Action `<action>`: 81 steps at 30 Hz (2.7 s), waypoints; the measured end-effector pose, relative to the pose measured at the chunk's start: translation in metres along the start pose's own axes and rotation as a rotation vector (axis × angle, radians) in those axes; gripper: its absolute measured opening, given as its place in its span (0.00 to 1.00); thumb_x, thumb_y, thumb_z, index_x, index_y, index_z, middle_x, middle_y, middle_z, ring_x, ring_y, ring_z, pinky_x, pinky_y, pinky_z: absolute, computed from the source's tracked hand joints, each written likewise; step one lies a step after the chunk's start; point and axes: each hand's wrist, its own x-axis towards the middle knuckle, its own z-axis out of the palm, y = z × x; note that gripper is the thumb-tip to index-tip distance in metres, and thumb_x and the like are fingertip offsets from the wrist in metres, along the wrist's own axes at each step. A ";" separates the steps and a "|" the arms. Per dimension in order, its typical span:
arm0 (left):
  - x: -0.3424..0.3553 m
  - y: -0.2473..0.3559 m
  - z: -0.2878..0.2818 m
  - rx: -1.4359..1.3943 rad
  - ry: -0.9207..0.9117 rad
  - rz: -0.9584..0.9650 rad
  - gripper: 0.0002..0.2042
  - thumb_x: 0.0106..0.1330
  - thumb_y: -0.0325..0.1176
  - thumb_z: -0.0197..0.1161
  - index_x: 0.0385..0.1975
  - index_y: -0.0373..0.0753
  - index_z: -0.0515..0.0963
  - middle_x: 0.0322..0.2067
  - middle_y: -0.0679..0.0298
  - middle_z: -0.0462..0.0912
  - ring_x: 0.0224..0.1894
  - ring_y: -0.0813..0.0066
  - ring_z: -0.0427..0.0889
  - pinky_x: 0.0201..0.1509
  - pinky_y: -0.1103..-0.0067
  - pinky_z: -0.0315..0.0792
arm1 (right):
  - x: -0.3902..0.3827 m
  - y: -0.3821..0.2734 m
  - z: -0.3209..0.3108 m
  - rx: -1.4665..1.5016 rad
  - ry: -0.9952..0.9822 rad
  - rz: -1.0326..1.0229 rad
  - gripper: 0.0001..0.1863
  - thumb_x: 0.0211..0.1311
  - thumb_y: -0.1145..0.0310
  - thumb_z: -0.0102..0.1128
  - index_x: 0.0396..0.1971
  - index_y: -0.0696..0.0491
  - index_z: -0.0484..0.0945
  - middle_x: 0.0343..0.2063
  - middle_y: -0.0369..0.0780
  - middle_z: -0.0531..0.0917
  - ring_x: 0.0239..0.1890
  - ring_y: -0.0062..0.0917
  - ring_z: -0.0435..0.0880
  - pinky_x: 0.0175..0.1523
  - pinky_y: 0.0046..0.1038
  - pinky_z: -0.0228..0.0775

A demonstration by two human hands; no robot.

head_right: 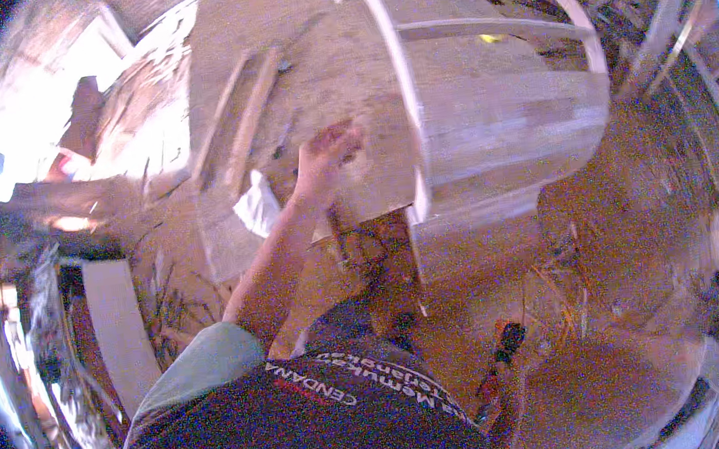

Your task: The person constructs a curved wooden structure by securing thin wooden strips to a frame using a pneumatic nail gun, applying wood filler to gaps, and occasionally using a hammer.

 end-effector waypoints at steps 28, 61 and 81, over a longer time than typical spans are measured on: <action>0.063 -0.022 -0.341 0.881 0.351 0.082 0.16 0.61 0.39 0.68 0.44 0.35 0.83 0.40 0.50 0.82 0.43 0.48 0.83 0.48 0.62 0.77 | 0.065 -0.276 0.498 -0.855 0.276 -0.901 0.35 0.55 0.55 0.74 0.62 0.53 0.75 0.41 0.56 0.86 0.42 0.48 0.86 0.48 0.44 0.76; -0.003 0.149 -0.397 -0.323 0.080 0.317 0.32 0.68 0.39 0.65 0.69 0.38 0.61 0.34 0.60 0.78 0.34 0.73 0.79 0.38 0.76 0.75 | -0.044 -0.231 0.490 0.656 -0.486 -0.163 0.26 0.65 0.49 0.57 0.58 0.46 0.74 0.43 0.36 0.81 0.40 0.30 0.83 0.42 0.37 0.81; -0.326 0.064 -0.302 -0.172 0.423 0.212 0.14 0.76 0.39 0.59 0.54 0.39 0.74 0.29 0.73 0.74 0.31 0.85 0.74 0.33 0.82 0.69 | -0.025 -0.169 0.380 0.321 -0.896 -0.234 0.37 0.64 0.39 0.59 0.66 0.47 0.67 0.53 0.39 0.79 0.54 0.29 0.78 0.40 0.34 0.81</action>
